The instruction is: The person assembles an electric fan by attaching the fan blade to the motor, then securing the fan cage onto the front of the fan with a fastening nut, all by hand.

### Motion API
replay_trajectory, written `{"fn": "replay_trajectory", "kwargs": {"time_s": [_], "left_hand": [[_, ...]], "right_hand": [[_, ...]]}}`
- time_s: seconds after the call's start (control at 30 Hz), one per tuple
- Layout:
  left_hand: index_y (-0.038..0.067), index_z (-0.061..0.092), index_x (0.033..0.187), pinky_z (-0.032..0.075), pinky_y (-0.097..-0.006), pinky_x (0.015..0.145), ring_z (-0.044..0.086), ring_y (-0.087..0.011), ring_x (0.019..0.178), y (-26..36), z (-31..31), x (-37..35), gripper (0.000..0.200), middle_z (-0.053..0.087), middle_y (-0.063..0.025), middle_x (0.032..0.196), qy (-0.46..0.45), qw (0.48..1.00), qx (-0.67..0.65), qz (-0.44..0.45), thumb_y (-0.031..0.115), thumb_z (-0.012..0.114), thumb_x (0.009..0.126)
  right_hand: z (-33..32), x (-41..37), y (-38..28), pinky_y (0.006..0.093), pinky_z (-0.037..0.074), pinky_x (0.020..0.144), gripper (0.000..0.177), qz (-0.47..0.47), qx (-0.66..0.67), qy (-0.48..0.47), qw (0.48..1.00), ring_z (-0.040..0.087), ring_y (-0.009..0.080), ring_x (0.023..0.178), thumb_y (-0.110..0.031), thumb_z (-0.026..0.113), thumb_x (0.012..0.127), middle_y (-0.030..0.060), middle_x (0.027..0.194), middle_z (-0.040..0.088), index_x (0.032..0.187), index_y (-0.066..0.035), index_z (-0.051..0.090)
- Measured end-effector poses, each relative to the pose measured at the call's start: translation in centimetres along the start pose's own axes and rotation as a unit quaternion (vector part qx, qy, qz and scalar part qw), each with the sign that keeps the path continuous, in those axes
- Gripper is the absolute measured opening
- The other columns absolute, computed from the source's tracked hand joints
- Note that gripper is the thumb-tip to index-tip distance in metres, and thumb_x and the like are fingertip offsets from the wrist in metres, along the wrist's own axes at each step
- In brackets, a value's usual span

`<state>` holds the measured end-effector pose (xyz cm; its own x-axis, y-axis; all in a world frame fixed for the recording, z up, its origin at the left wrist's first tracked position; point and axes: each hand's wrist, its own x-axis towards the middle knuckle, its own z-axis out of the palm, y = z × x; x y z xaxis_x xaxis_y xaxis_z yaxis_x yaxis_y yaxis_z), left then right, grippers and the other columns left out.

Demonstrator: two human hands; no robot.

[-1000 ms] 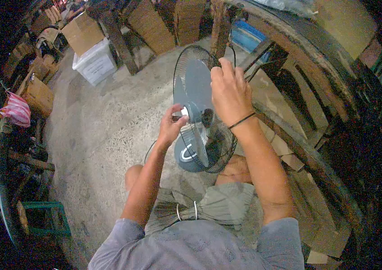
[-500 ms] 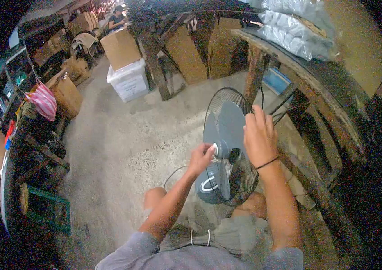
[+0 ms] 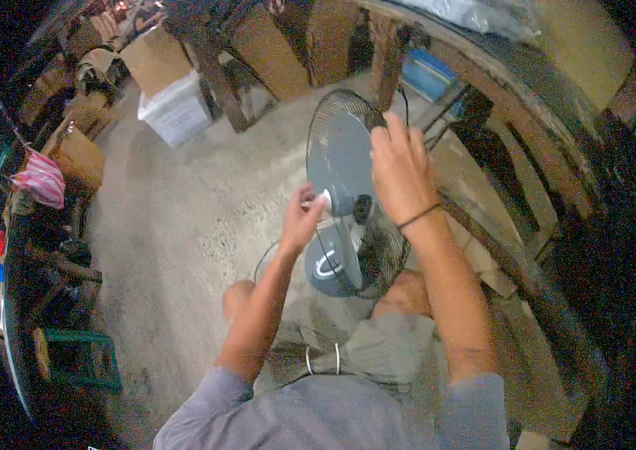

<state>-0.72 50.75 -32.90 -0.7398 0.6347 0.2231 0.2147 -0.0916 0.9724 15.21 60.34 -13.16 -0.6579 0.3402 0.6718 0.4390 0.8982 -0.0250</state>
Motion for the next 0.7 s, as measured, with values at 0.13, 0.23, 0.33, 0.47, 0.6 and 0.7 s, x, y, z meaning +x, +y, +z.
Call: {"fn": "replay_trajectory", "kwargs": {"time_s": [0.13, 0.23, 0.33, 0.47, 0.6, 0.7], "left_hand": [[0.001, 0.052, 0.117, 0.051, -0.0286, 0.070, 0.057, -0.0147, 0.081, 1.1, -0.7, 0.0, 0.035, 0.060, -0.0089, 0.099, -0.096, 0.988, -0.008, -0.117, 0.020, 0.060, 0.089], [0.001, 0.053, 0.115, 0.050, -0.0284, 0.069, 0.058, -0.0149, 0.080, 1.4, -0.4, -0.4, 0.032, 0.060, -0.0088, 0.096, -0.078, 0.996, -0.021, -0.042, 0.019, 0.059, 0.089], [0.001, 0.054, 0.114, 0.050, -0.0290, 0.071, 0.058, -0.0154, 0.080, 0.9, -0.5, 0.2, 0.030, 0.061, -0.0083, 0.096, -0.061, 0.996, -0.006, -0.066, 0.016, 0.058, 0.088], [0.001, 0.054, 0.114, 0.050, -0.0294, 0.069, 0.058, -0.0155, 0.079, 0.8, -0.7, 0.3, 0.030, 0.061, -0.0088, 0.098, -0.094, 0.994, -0.018, -0.047, 0.018, 0.059, 0.089], [0.001, 0.055, 0.113, 0.049, -0.0286, 0.068, 0.058, -0.0146, 0.078, 2.1, -0.4, -0.3, 0.030, 0.062, -0.0092, 0.096, -0.064, 0.997, -0.029, -0.014, 0.020, 0.058, 0.090], [0.001, 0.055, 0.113, 0.049, -0.0277, 0.068, 0.058, -0.0145, 0.078, 2.4, -0.6, -0.1, 0.028, 0.062, -0.0085, 0.096, -0.056, 0.989, -0.060, -0.123, 0.017, 0.058, 0.089]], "right_hand": [[0.0, 0.3, -0.1, 0.0431, 0.050, 0.080, 0.019, -0.003, 0.003, 0.008, 1.000, 0.053, 0.0361, 0.098, -0.007, 0.063, 0.076, 0.0150, 0.118, 0.052, 0.093, -0.003, 0.053], [0.1, 0.3, -0.1, 0.0429, 0.050, 0.079, 0.020, 0.005, -0.004, 0.008, 1.000, 0.054, 0.0355, 0.099, -0.007, 0.063, 0.076, 0.0147, 0.118, 0.052, 0.093, -0.003, 0.054], [0.0, 0.4, -0.2, 0.0429, 0.051, 0.079, 0.020, 0.001, -0.008, 0.007, 1.000, 0.054, 0.0350, 0.099, -0.007, 0.064, 0.076, 0.0145, 0.118, 0.052, 0.093, -0.003, 0.054], [0.1, 0.5, -0.1, 0.0426, 0.051, 0.079, 0.021, 0.000, -0.010, 0.008, 1.000, 0.054, 0.0348, 0.099, -0.007, 0.064, 0.076, 0.0147, 0.119, 0.051, 0.093, -0.003, 0.053], [0.2, 0.4, 0.1, 0.0423, 0.051, 0.079, 0.021, -0.007, -0.014, 0.012, 1.000, 0.054, 0.0349, 0.099, -0.008, 0.064, 0.076, 0.0148, 0.119, 0.051, 0.093, -0.003, 0.053], [0.5, 0.3, 0.3, 0.0429, 0.051, 0.078, 0.020, -0.008, -0.011, 0.019, 1.000, 0.054, 0.0352, 0.098, -0.008, 0.064, 0.076, 0.0149, 0.119, 0.051, 0.093, -0.003, 0.053]]}}
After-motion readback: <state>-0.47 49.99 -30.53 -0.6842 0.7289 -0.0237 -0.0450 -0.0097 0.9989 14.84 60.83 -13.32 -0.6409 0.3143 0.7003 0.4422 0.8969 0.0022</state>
